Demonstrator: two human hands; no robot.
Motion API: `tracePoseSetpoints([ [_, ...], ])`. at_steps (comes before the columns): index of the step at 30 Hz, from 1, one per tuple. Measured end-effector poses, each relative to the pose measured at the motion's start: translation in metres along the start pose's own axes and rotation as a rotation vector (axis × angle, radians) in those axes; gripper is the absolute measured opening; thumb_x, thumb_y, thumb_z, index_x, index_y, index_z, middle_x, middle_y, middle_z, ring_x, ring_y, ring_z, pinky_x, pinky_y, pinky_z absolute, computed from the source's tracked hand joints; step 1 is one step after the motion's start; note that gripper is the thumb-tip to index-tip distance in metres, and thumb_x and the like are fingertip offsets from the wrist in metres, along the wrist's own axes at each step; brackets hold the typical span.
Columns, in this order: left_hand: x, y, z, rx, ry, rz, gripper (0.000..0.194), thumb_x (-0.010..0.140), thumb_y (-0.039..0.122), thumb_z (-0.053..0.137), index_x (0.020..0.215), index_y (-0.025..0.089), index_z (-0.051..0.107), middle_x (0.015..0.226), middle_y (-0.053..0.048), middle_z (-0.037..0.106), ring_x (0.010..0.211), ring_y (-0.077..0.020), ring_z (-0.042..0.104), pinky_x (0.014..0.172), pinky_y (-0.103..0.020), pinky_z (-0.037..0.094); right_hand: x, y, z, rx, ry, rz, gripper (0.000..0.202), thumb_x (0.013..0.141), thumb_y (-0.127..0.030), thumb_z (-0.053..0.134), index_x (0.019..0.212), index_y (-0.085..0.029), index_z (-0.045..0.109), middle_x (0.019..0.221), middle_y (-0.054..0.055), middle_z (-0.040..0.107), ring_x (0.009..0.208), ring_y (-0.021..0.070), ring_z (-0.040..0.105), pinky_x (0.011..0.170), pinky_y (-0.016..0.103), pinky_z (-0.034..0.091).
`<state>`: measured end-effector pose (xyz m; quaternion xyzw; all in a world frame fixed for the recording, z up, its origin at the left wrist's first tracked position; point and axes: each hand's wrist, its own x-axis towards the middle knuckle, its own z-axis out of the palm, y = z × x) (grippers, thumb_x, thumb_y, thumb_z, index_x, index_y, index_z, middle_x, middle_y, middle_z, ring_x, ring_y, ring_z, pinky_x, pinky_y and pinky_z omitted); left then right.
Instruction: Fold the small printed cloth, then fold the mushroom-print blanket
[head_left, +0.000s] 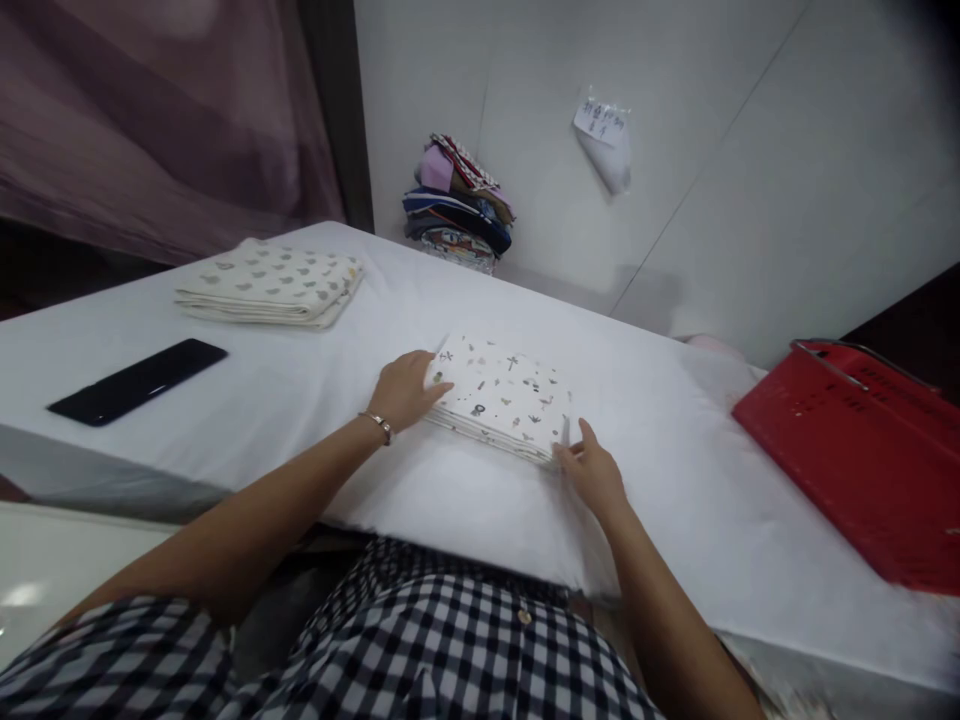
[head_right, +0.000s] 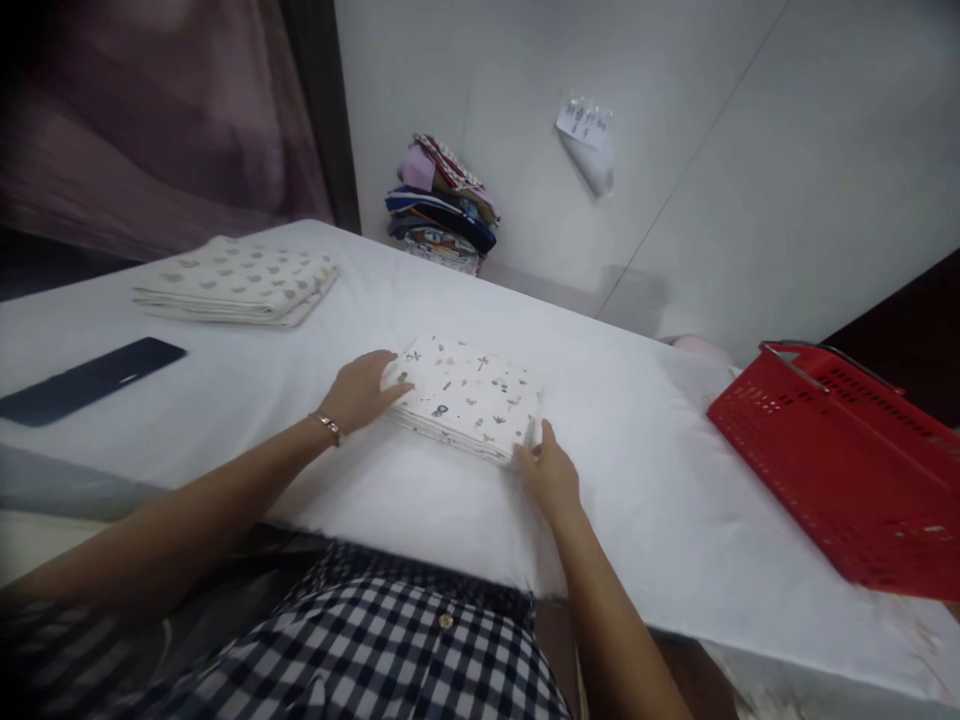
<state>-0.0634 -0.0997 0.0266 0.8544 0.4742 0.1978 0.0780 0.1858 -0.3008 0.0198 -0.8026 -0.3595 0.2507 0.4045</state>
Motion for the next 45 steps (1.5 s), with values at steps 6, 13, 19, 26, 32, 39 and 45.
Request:
tracePoseSetpoints([
  [6, 0.019, 0.032, 0.023, 0.06, -0.073, 0.302, 0.058, 0.083, 0.054, 0.038, 0.133, 0.023, 0.036, 0.147, -0.006, 0.021, 0.136, -0.0257, 0.013, 0.11, -0.045, 0.007, 0.017, -0.047, 0.024, -0.488, 0.046, -0.599, 0.053, 0.088, -0.044, 0.038, 0.135, -0.018, 0.037, 0.142, 0.007, 0.031, 0.131, 0.022, 0.024, 0.107, 0.036, 0.024],
  [13, 0.037, 0.015, 0.048, 0.119, -0.341, 0.19, 0.072, 0.078, 0.068, 0.029, 0.135, 0.025, 0.034, 0.148, -0.006, 0.019, 0.137, -0.0256, 0.01, 0.109, -0.048, 0.007, 0.059, -0.033, 0.063, -0.751, -0.194, -0.382, 0.062, 0.09, -0.05, 0.033, 0.139, -0.012, 0.028, 0.147, 0.012, 0.014, 0.135, 0.0274, 0.007, 0.107, 0.046, 0.005],
  [19, 0.032, 0.01, 0.05, 0.059, -0.285, 0.218, 0.068, 0.079, 0.066, 0.034, 0.133, 0.023, 0.038, 0.147, -0.008, 0.022, 0.135, -0.0293, 0.014, 0.109, -0.05, 0.008, 0.059, -0.022, 0.063, -0.73, -0.21, -0.388, 0.064, 0.09, -0.053, 0.027, 0.141, -0.013, 0.023, 0.148, 0.012, 0.01, 0.135, 0.0271, 0.004, 0.107, 0.045, 0.003],
  [26, 0.062, 0.028, 0.029, 0.042, -0.478, 0.073, 0.075, 0.075, 0.071, 0.03, 0.134, 0.025, 0.037, 0.146, -0.009, 0.025, 0.134, -0.0298, 0.018, 0.106, -0.053, 0.015, 0.061, -0.023, 0.067, -0.794, -0.176, -0.396, 0.064, 0.089, -0.054, 0.027, 0.14, -0.014, 0.024, 0.148, 0.011, 0.012, 0.136, 0.0267, 0.006, 0.107, 0.046, 0.006],
  [32, 0.094, 0.029, 0.042, 0.124, -0.32, 0.223, 0.072, 0.078, 0.066, 0.029, 0.138, 0.025, 0.028, 0.149, -0.005, 0.014, 0.137, -0.0253, 0.006, 0.108, -0.051, 0.003, 0.06, -0.021, 0.068, -0.841, -0.162, -0.393, 0.063, 0.09, -0.053, 0.026, 0.14, -0.015, 0.025, 0.148, 0.01, 0.013, 0.136, 0.0251, 0.007, 0.107, 0.046, 0.007],
  [39, 0.098, 0.006, 0.069, 0.123, -0.361, 0.202, 0.074, 0.078, 0.068, 0.024, 0.139, 0.026, 0.026, 0.15, -0.004, 0.012, 0.137, -0.025, 0.004, 0.108, -0.052, 0.004, 0.059, -0.026, 0.064, -0.816, -0.228, -0.355, 0.063, 0.089, -0.054, 0.027, 0.14, -0.017, 0.024, 0.148, 0.009, 0.012, 0.136, 0.0246, 0.006, 0.107, 0.045, 0.007],
  [45, 0.111, 0.013, 0.058, 0.088, -0.392, 0.171, 0.076, 0.076, 0.071, 0.024, 0.137, 0.027, 0.03, 0.149, -0.005, 0.015, 0.137, -0.0283, 0.007, 0.106, -0.055, 0.005, 0.098, -0.054, 0.059, -0.794, -0.114, -0.331, 0.068, 0.088, -0.057, 0.025, 0.142, -0.015, 0.021, 0.149, 0.009, 0.007, 0.136, 0.0237, 0.001, 0.107, 0.046, 0.005],
])
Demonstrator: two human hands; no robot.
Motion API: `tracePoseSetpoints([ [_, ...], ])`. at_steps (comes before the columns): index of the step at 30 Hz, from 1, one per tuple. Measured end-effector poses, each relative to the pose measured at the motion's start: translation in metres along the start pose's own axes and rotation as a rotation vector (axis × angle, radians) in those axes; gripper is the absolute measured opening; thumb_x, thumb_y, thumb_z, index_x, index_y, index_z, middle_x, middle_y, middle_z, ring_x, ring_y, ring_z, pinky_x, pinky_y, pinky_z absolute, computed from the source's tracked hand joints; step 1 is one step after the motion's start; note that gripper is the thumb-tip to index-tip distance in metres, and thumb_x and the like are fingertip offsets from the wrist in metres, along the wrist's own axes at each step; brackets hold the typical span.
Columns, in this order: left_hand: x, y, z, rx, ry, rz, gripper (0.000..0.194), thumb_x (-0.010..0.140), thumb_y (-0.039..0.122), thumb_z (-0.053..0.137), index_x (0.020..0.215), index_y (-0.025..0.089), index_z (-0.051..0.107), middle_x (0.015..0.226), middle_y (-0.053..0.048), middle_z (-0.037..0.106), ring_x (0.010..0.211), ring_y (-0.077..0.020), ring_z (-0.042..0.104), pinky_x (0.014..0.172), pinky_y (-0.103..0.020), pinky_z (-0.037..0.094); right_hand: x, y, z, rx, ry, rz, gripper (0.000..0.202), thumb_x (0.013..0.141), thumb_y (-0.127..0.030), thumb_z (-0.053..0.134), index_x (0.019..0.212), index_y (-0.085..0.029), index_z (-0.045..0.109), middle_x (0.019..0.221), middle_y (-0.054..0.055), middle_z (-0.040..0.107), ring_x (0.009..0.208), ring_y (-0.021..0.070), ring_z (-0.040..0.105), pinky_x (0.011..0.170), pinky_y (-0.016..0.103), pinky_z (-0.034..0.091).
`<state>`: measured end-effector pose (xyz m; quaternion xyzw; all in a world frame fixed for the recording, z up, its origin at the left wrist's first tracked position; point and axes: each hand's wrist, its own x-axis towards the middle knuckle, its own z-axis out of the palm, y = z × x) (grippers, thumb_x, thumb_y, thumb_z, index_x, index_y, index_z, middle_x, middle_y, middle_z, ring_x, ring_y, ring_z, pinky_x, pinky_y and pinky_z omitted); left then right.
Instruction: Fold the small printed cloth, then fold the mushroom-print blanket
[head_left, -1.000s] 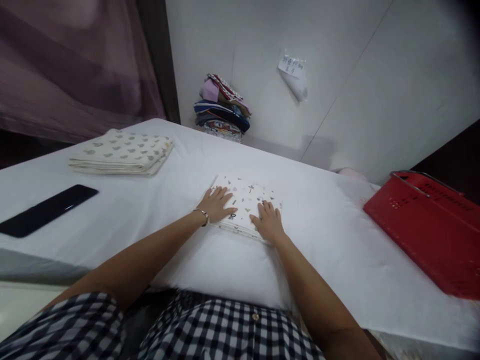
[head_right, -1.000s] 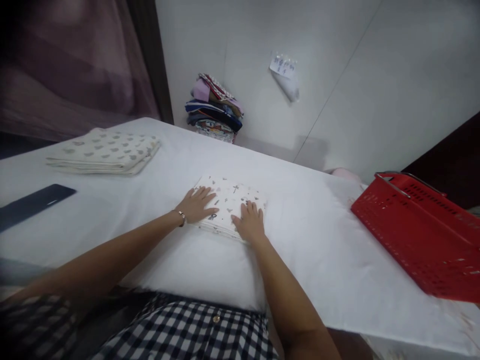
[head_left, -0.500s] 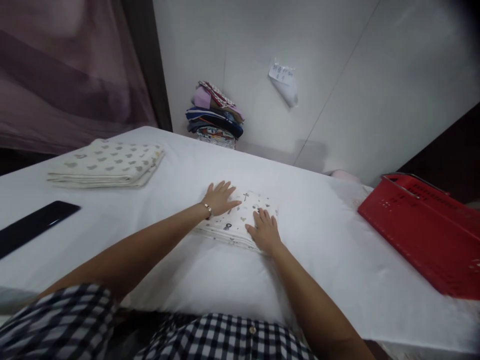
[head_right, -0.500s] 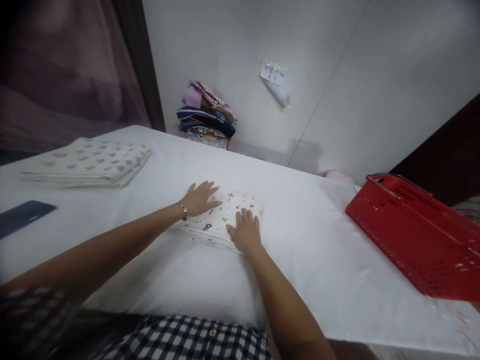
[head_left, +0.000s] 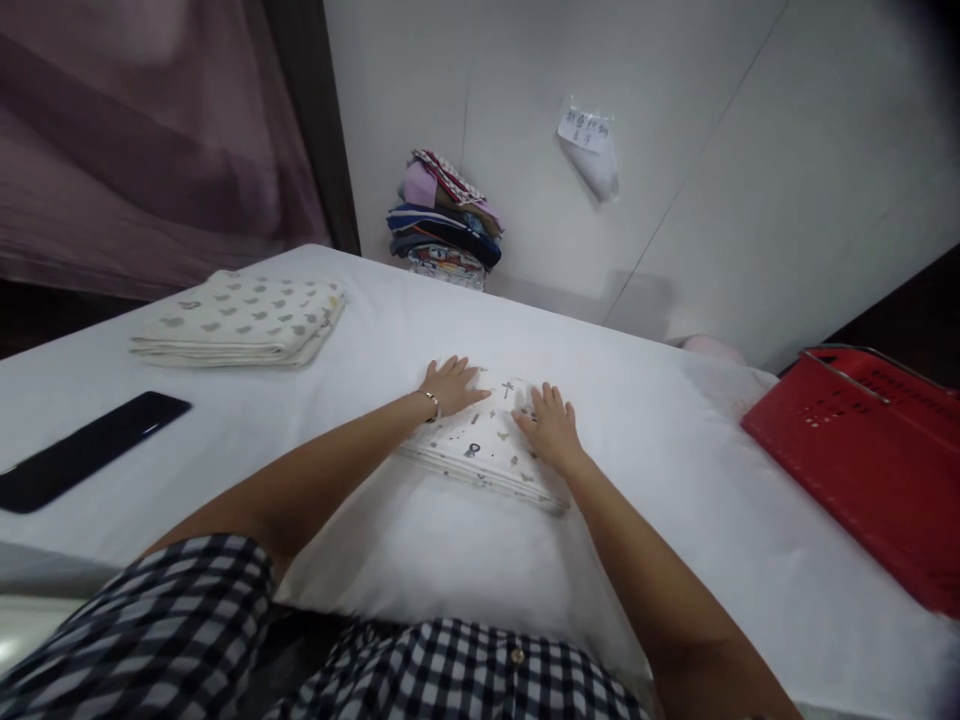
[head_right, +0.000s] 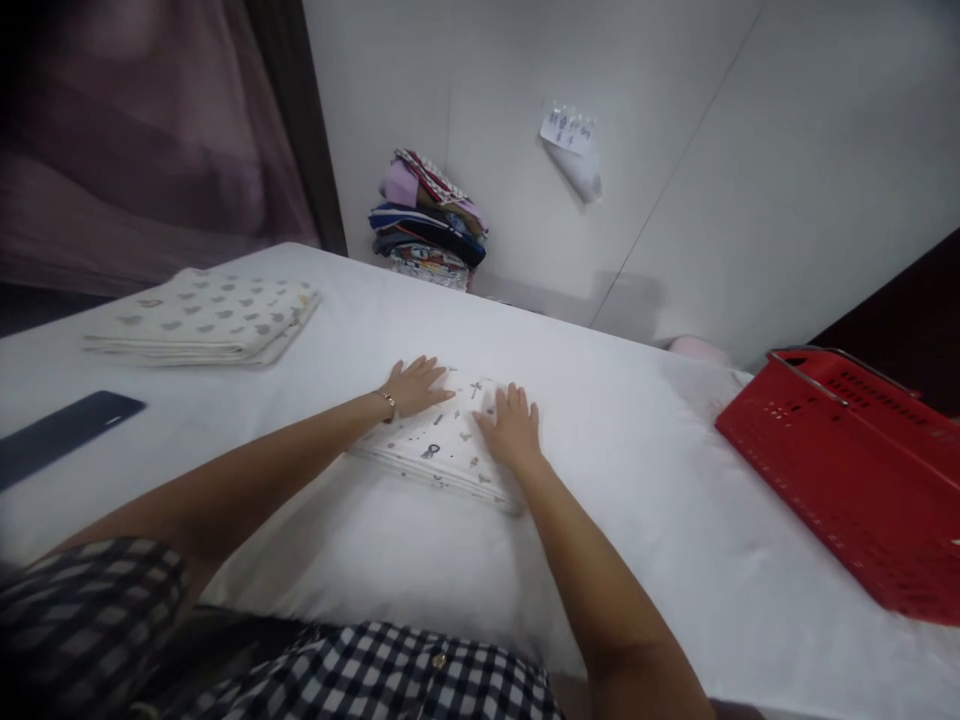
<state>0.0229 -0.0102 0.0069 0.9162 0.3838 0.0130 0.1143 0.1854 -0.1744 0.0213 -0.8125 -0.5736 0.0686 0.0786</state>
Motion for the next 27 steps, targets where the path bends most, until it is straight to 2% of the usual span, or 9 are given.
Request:
tracePoseSetpoints([
  [4, 0.003, -0.006, 0.005, 0.026, 0.026, 0.01, 0.075, 0.078, 0.069, 0.023, 0.139, 0.025, 0.026, 0.149, -0.004, 0.013, 0.137, -0.026, 0.003, 0.108, -0.053, 0.0, 0.029, 0.015, 0.012, -0.034, 0.029, 0.065, 0.068, 0.089, -0.055, 0.025, 0.141, -0.011, 0.023, 0.148, 0.011, 0.014, 0.136, 0.0244, 0.005, 0.107, 0.045, 0.006],
  [9, 0.003, -0.014, 0.017, 0.001, 0.032, 0.024, 0.078, 0.077, 0.071, 0.017, 0.14, 0.026, 0.023, 0.15, -0.002, 0.01, 0.137, -0.0242, 0.001, 0.107, -0.053, 0.008, 0.033, 0.032, 0.035, -0.034, 0.078, 0.045, 0.066, 0.089, -0.055, 0.023, 0.14, -0.012, 0.026, 0.146, 0.011, 0.021, 0.135, 0.0253, 0.011, 0.107, 0.047, 0.01],
  [16, 0.002, -0.012, 0.013, -0.05, 0.014, 0.025, 0.078, 0.078, 0.07, 0.022, 0.14, 0.023, 0.023, 0.15, -0.003, 0.01, 0.137, -0.0237, 0.0, 0.106, -0.049, 0.02, 0.037, 0.031, 0.033, 0.033, 0.052, 0.064, 0.065, 0.088, -0.054, 0.03, 0.139, -0.014, 0.028, 0.146, 0.01, 0.021, 0.135, 0.0249, 0.01, 0.107, 0.048, 0.007],
  [18, 0.002, -0.01, 0.006, -0.113, -0.006, 0.008, 0.076, 0.077, 0.068, 0.03, 0.138, 0.022, 0.027, 0.15, -0.003, 0.012, 0.137, -0.0234, 0.002, 0.107, -0.045, 0.019, 0.037, 0.034, 0.028, 0.145, 0.05, 0.075, 0.065, 0.087, -0.053, 0.033, 0.139, -0.014, 0.029, 0.146, 0.01, 0.021, 0.136, 0.0247, 0.01, 0.108, 0.048, 0.008],
  [20, -0.001, -0.01, -0.004, -0.193, -0.017, -0.022, 0.073, 0.079, 0.064, 0.032, 0.137, 0.02, 0.03, 0.149, -0.004, 0.013, 0.137, -0.0219, 0.006, 0.109, -0.039, 0.017, 0.03, 0.039, 0.023, 0.329, 0.102, 0.106, 0.065, 0.086, -0.052, 0.034, 0.138, -0.013, 0.031, 0.147, 0.009, 0.019, 0.136, 0.0238, 0.009, 0.109, 0.045, 0.01],
  [23, -0.011, -0.018, -0.016, -0.274, 0.056, -0.124, 0.069, 0.083, 0.058, 0.028, 0.137, 0.015, 0.029, 0.148, -0.008, 0.018, 0.136, -0.0204, 0.017, 0.109, -0.032, 0.019, 0.007, 0.05, 0.022, 0.648, 0.201, 0.202, 0.07, 0.082, -0.053, 0.041, 0.138, -0.013, 0.032, 0.145, 0.008, 0.023, 0.135, 0.023, 0.017, 0.111, 0.038, 0.015],
  [25, -0.023, -0.027, -0.018, -0.304, 0.091, -0.233, 0.069, 0.081, 0.056, 0.033, 0.136, 0.014, 0.031, 0.144, -0.01, 0.029, 0.131, -0.0217, 0.03, 0.105, -0.03, 0.026, -0.015, 0.056, 0.024, 0.853, 0.206, 0.277, 0.073, 0.078, -0.051, 0.05, 0.138, -0.015, 0.032, 0.143, 0.008, 0.03, 0.131, 0.0227, 0.028, 0.11, 0.036, 0.021],
  [27, -0.036, -0.036, -0.016, -0.326, 0.06, -0.344, 0.069, 0.078, 0.056, 0.04, 0.132, 0.014, 0.037, 0.134, -0.011, 0.045, 0.12, -0.0232, 0.045, 0.097, -0.03, 0.035, -0.036, 0.06, 0.028, 1.064, 0.187, 0.34, 0.074, 0.075, -0.047, 0.057, 0.138, -0.017, 0.031, 0.141, 0.007, 0.034, 0.127, 0.0215, 0.036, 0.107, 0.034, 0.029],
])
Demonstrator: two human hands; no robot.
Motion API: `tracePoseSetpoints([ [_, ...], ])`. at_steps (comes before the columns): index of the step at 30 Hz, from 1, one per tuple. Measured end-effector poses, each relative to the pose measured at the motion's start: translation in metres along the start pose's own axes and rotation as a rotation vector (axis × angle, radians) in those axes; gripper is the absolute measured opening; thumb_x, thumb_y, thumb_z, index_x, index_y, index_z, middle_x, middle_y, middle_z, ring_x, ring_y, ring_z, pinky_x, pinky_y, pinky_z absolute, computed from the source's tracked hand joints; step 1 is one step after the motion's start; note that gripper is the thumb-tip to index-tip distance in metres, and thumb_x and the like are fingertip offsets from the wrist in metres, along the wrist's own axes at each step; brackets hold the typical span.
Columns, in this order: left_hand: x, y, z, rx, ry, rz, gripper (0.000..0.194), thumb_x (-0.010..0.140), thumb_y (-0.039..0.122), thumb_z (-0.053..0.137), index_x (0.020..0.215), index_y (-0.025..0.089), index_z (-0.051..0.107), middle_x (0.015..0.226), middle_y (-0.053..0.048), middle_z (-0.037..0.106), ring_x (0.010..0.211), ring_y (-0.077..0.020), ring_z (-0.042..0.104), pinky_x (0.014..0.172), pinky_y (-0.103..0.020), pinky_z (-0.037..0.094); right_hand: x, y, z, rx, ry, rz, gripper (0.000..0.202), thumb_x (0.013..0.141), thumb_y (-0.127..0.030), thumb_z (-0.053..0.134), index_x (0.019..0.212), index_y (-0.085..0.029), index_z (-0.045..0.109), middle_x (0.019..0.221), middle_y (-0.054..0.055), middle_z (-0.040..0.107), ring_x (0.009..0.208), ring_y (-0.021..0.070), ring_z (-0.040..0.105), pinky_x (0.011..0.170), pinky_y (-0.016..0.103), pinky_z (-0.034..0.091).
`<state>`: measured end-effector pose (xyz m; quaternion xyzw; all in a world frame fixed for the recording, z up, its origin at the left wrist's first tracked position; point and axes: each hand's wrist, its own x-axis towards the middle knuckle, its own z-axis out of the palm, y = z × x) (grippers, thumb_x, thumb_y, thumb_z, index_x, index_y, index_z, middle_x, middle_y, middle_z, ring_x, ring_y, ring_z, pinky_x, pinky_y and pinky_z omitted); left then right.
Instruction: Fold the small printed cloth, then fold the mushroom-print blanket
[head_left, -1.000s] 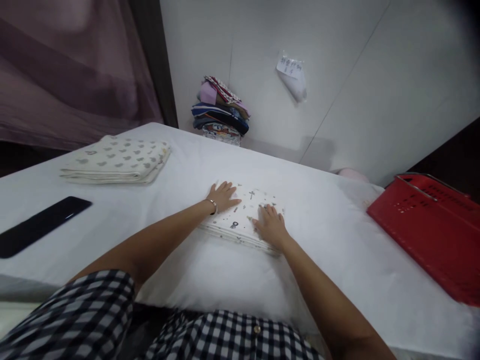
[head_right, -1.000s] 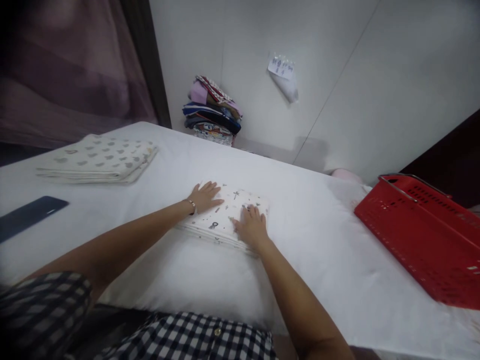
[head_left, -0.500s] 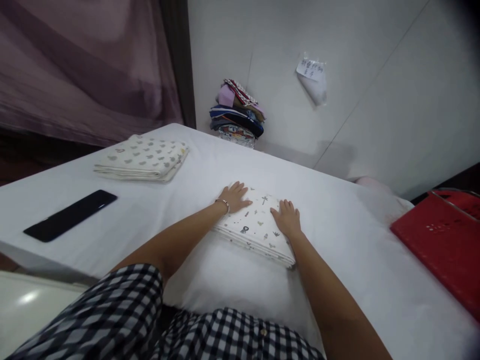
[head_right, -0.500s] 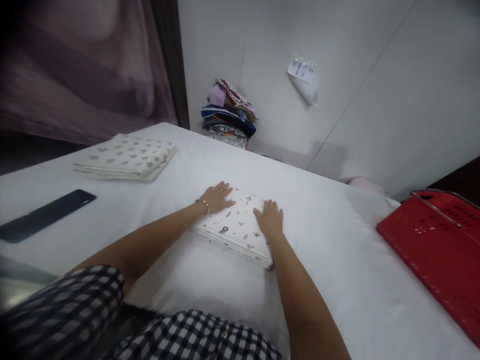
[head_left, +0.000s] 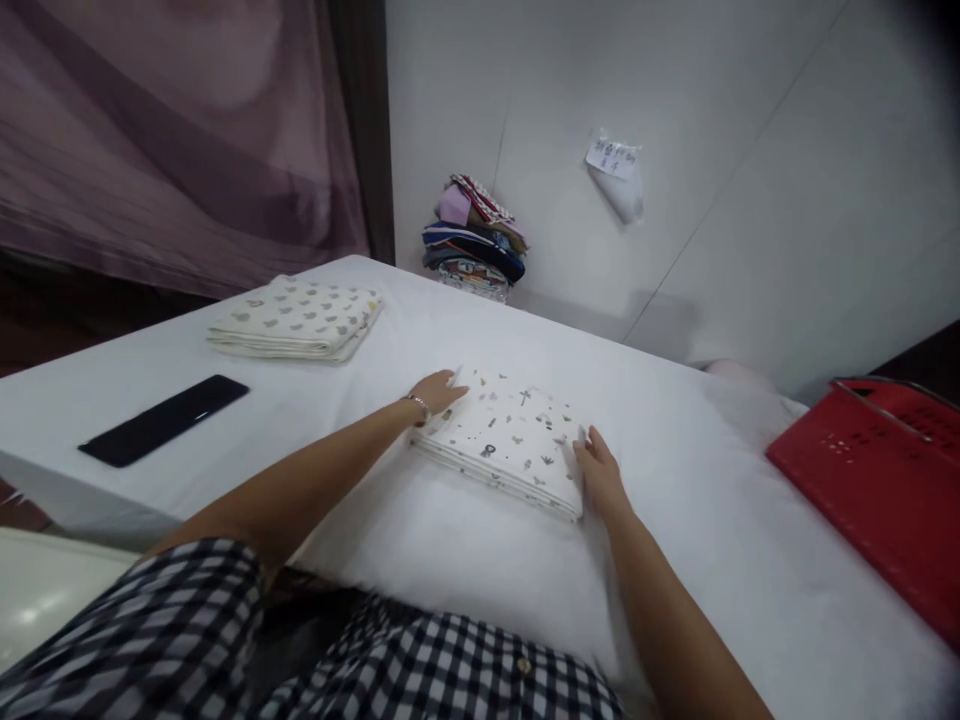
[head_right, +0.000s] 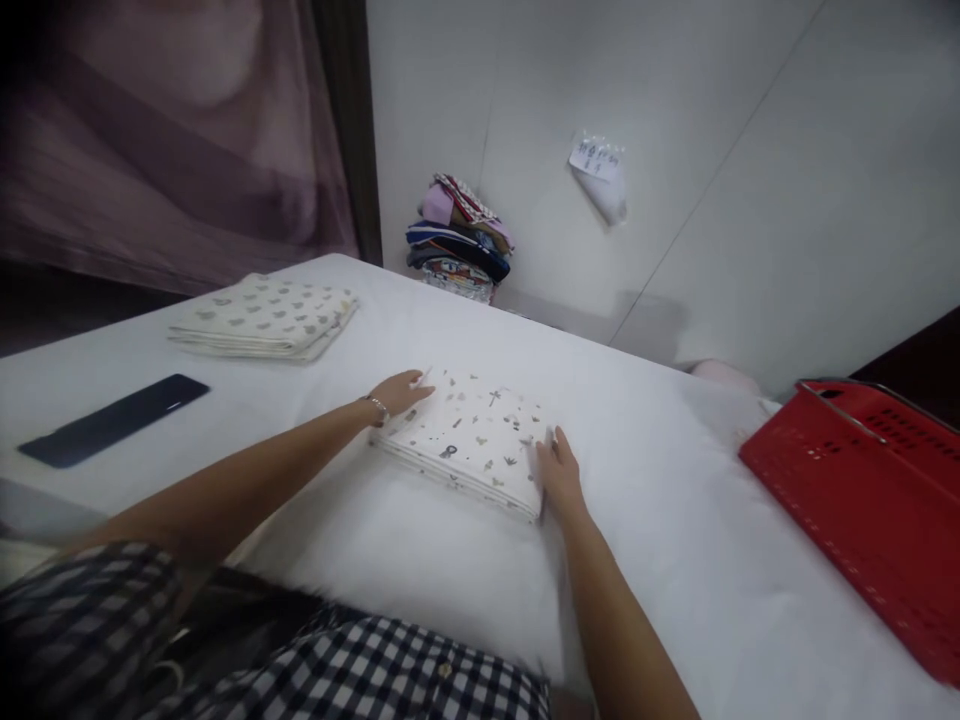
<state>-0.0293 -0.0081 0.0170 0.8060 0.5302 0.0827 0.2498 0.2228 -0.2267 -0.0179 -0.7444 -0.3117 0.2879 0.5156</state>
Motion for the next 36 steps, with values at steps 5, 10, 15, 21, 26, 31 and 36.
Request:
tracePoseSetpoints([
  [5, -0.018, -0.017, 0.001, 0.027, -0.028, -0.112, 0.066, 0.072, 0.061, 0.043, 0.119, 0.014, 0.052, 0.114, -0.012, 0.061, 0.103, -0.0251, 0.057, 0.08, -0.028, 0.044, -0.038, 0.007, -0.012, 0.346, -0.062, 0.193, 0.075, 0.072, -0.037, 0.064, 0.137, -0.023, 0.031, 0.14, 0.006, 0.036, 0.12, 0.0207, 0.045, 0.088, 0.029, 0.049],
  [10, -0.02, -0.014, -0.001, 0.025, -0.091, -0.169, 0.064, 0.068, 0.065, 0.045, 0.102, 0.013, 0.062, 0.112, -0.014, 0.062, 0.103, -0.0286, 0.057, 0.076, -0.029, 0.043, -0.056, -0.003, -0.02, 0.344, -0.105, 0.287, 0.083, 0.071, -0.039, 0.068, 0.139, -0.022, 0.025, 0.118, 0.009, 0.057, 0.09, 0.0201, 0.062, 0.061, 0.026, 0.054],
  [15, -0.021, -0.008, -0.005, -0.042, -0.115, -0.22, 0.063, 0.067, 0.063, 0.049, 0.099, 0.011, 0.062, 0.114, -0.017, 0.06, 0.102, -0.0304, 0.057, 0.074, -0.031, 0.044, -0.053, -0.01, -0.015, 0.232, -0.174, 0.282, 0.093, 0.069, -0.042, 0.07, 0.142, -0.022, 0.017, 0.092, 0.006, 0.065, 0.059, 0.0153, 0.06, 0.043, 0.023, 0.047],
  [21, -0.049, 0.005, -0.004, -0.345, -0.093, -0.284, 0.058, 0.069, 0.057, 0.054, 0.105, 0.012, 0.056, 0.114, -0.015, 0.059, 0.1, -0.0283, 0.057, 0.073, -0.03, 0.046, -0.034, -0.011, -0.029, 0.272, -0.167, 0.216, 0.093, 0.063, -0.033, 0.074, 0.14, -0.024, 0.023, 0.103, 0.006, 0.062, 0.082, 0.0183, 0.063, 0.067, 0.026, 0.052],
  [26, -0.095, 0.014, 0.033, -0.876, -0.309, -0.253, 0.072, 0.063, 0.042, 0.069, 0.123, 0.015, 0.04, 0.106, -0.012, 0.063, 0.084, -0.0225, 0.063, 0.058, -0.026, 0.049, -0.014, 0.0, -0.074, 0.103, -0.106, 0.22, 0.086, 0.06, -0.035, 0.075, 0.135, -0.024, 0.035, 0.106, 0.009, 0.06, 0.081, 0.0188, 0.063, 0.067, 0.027, 0.051],
  [31, -0.122, 0.011, 0.055, -0.87, -0.264, -0.166, 0.09, 0.061, 0.044, 0.071, 0.132, 0.015, 0.025, 0.101, -0.012, 0.061, 0.068, -0.0193, 0.062, 0.05, -0.027, 0.049, -0.01, 0.018, -0.095, -0.046, -0.15, 0.194, 0.077, 0.063, -0.039, 0.071, 0.131, -0.016, 0.042, 0.101, 0.01, 0.062, 0.087, 0.0199, 0.062, 0.076, 0.028, 0.049],
  [36, -0.129, 0.014, 0.044, -0.548, -0.035, -0.025, 0.071, 0.071, 0.044, 0.061, 0.131, 0.019, 0.032, 0.116, -0.011, 0.054, 0.081, -0.0198, 0.062, 0.071, -0.032, 0.05, -0.011, 0.01, -0.087, -0.506, -0.094, 0.021, 0.067, 0.07, -0.041, 0.06, 0.129, -0.013, 0.046, 0.106, 0.012, 0.061, 0.094, 0.0249, 0.059, 0.087, 0.039, 0.044],
])
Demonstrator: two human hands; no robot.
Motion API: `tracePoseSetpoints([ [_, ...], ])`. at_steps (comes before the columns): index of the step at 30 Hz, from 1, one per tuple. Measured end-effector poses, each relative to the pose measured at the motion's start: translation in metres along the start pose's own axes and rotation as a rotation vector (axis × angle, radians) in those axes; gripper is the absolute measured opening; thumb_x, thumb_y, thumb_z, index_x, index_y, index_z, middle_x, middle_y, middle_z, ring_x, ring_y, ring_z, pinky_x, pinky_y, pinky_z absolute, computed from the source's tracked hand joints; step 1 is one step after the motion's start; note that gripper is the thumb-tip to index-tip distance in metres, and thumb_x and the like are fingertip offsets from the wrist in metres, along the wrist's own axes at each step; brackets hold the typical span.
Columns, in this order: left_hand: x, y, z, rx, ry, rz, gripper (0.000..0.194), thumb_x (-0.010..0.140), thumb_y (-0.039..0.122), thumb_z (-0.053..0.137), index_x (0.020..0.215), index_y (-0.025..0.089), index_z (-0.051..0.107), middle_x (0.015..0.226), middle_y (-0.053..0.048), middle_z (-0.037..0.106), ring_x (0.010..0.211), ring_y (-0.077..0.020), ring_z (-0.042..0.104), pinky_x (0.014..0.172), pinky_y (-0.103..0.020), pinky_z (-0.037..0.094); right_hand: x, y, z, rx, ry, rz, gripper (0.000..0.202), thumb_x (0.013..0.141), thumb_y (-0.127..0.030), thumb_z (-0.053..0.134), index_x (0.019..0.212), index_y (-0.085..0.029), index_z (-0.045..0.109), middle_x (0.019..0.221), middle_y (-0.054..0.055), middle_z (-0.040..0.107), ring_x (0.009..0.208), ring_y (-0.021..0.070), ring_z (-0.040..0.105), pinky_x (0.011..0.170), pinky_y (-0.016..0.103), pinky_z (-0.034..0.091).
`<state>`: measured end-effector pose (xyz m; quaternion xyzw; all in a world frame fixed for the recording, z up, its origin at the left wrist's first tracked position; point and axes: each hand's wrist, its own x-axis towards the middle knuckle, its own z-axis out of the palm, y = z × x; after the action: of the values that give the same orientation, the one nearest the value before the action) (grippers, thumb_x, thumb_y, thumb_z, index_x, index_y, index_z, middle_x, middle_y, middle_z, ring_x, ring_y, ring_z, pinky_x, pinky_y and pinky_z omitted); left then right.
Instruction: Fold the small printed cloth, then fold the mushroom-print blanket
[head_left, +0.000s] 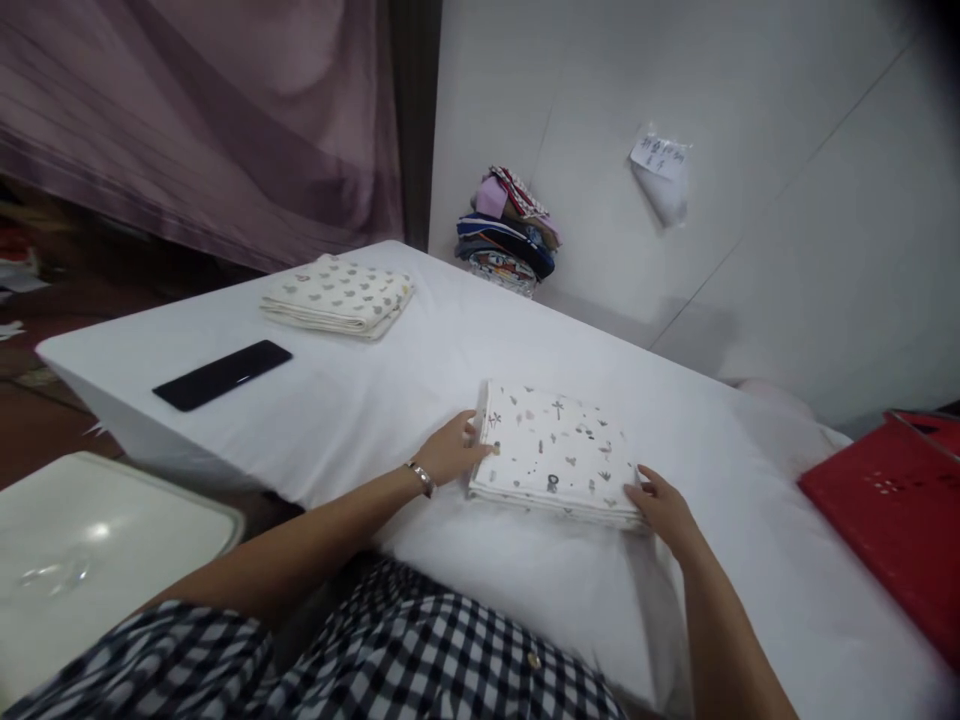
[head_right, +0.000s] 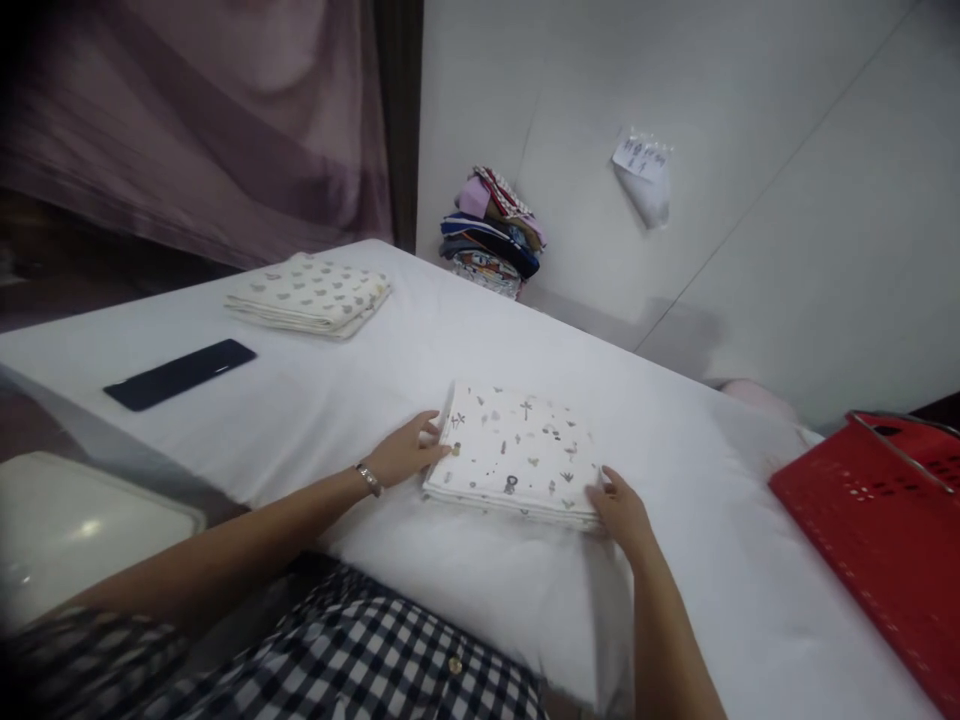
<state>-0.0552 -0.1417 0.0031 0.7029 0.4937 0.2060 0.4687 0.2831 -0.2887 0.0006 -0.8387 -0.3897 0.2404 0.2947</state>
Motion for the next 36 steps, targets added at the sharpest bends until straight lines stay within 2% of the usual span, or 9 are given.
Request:
tracePoseSetpoints([
  [3, -0.004, 0.014, 0.006, 0.278, 0.154, 0.262, 0.057, 0.076, 0.037, 0.055, 0.128, 0.018, 0.04, 0.133, -0.011, 0.043, 0.115, -0.0239, 0.047, 0.097, -0.036, 0.038, -0.005, -0.028, 0.012, -0.216, 0.165, -0.311, 0.058, 0.075, -0.04, 0.054, 0.126, -0.014, 0.049, 0.127, 0.012, 0.049, 0.117, 0.0271, 0.044, 0.101, 0.043, 0.032],
  [6, -0.006, 0.021, 0.02, 0.443, 0.099, 0.481, 0.052, 0.078, 0.037, 0.053, 0.125, 0.018, 0.044, 0.139, -0.01, 0.038, 0.13, -0.024, 0.028, 0.109, -0.039, 0.022, -0.012, -0.055, 0.038, -0.255, 0.104, -0.554, 0.054, 0.082, -0.043, 0.047, 0.13, -0.018, 0.044, 0.14, 0.008, 0.035, 0.132, 0.0228, 0.025, 0.107, 0.041, 0.022],
  [10, -0.008, 0.012, 0.033, 0.502, -0.036, 0.48, 0.045, 0.081, 0.043, 0.048, 0.121, 0.023, 0.049, 0.138, -0.006, 0.04, 0.133, -0.025, 0.023, 0.108, -0.045, 0.021, -0.015, -0.063, 0.072, -0.448, -0.101, -0.581, 0.052, 0.087, -0.044, 0.04, 0.135, -0.022, 0.037, 0.146, 0.005, 0.023, 0.136, 0.0226, 0.013, 0.109, 0.048, 0.008],
  [15, -0.009, -0.004, 0.03, 0.318, -0.043, 0.514, 0.046, 0.083, 0.044, 0.045, 0.12, 0.018, 0.052, 0.139, -0.007, 0.039, 0.134, -0.0204, 0.021, 0.109, -0.037, 0.023, -0.011, -0.053, 0.077, -0.492, -0.168, -0.547, 0.053, 0.089, -0.047, 0.036, 0.137, -0.023, 0.034, 0.147, 0.004, 0.019, 0.136, 0.0211, 0.01, 0.109, 0.047, 0.006],
  [18, -0.001, -0.009, 0.019, 0.146, 0.102, 0.409, 0.036, 0.083, 0.04, 0.046, 0.109, 0.019, 0.059, 0.127, -0.005, 0.052, 0.124, -0.0179, 0.04, 0.105, -0.031, 0.032, -0.01, -0.057, 0.072, -0.458, -0.194, -0.521, 0.053, 0.088, -0.048, 0.037, 0.135, -0.024, 0.036, 0.147, 0.005, 0.019, 0.136, 0.022, 0.011, 0.108, 0.048, 0.007],
  [21, 0.017, -0.009, 0.003, 0.045, 0.254, 0.186, 0.027, 0.079, 0.035, 0.049, 0.096, 0.02, 0.063, 0.104, -0.003, 0.064, 0.093, -0.0166, 0.059, 0.086, -0.029, 0.045, -0.008, -0.073, 0.071, -0.442, -0.213, -0.519, 0.055, 0.088, -0.051, 0.035, 0.135, -0.024, 0.037, 0.147, 0.006, 0.02, 0.136, 0.0229, 0.01, 0.108, 0.05, 0.008],
  [25, 0.045, -0.005, -0.01, -0.046, 0.17, -0.005, 0.02, 0.075, 0.03, 0.051, 0.082, 0.017, 0.064, 0.074, -0.001, 0.066, 0.061, -0.0123, 0.06, 0.064, -0.024, 0.047, 0.002, -0.107, 0.084, -0.417, -0.228, -0.601, 0.056, 0.089, -0.05, 0.032, 0.138, -0.024, 0.031, 0.147, 0.004, 0.018, 0.136, 0.0212, 0.009, 0.109, 0.047, 0.009],
  [31, 0.069, 0.004, -0.008, 0.025, 0.118, -0.028, 0.017, 0.073, 0.027, 0.052, 0.077, 0.016, 0.065, 0.065, -0.001, 0.065, 0.06, -0.013, 0.059, 0.061, -0.023, 0.044, 0.024, -0.158, 0.128, -0.45, -0.197, -0.702, 0.055, 0.09, -0.042, 0.032, 0.14, -0.019, 0.026, 0.147, 0.006, 0.018, 0.136, 0.0206, 0.009, 0.108, 0.046, 0.009],
  [36, 0.075, 0.003, -0.005, 0.027, 0.11, -0.05, 0.024, 0.074, 0.035, 0.056, 0.084, 0.015, 0.063, 0.067, -0.001, 0.066, 0.06, -0.0133, 0.059, 0.061, -0.023, 0.044, 0.028, -0.165, 0.156, -0.572, -0.158, -0.703, 0.052, 0.093, -0.04, 0.025, 0.139, -0.016, 0.028, 0.146, 0.008, 0.021, 0.136, 0.0213, 0.011, 0.108, 0.046, 0.009],
])
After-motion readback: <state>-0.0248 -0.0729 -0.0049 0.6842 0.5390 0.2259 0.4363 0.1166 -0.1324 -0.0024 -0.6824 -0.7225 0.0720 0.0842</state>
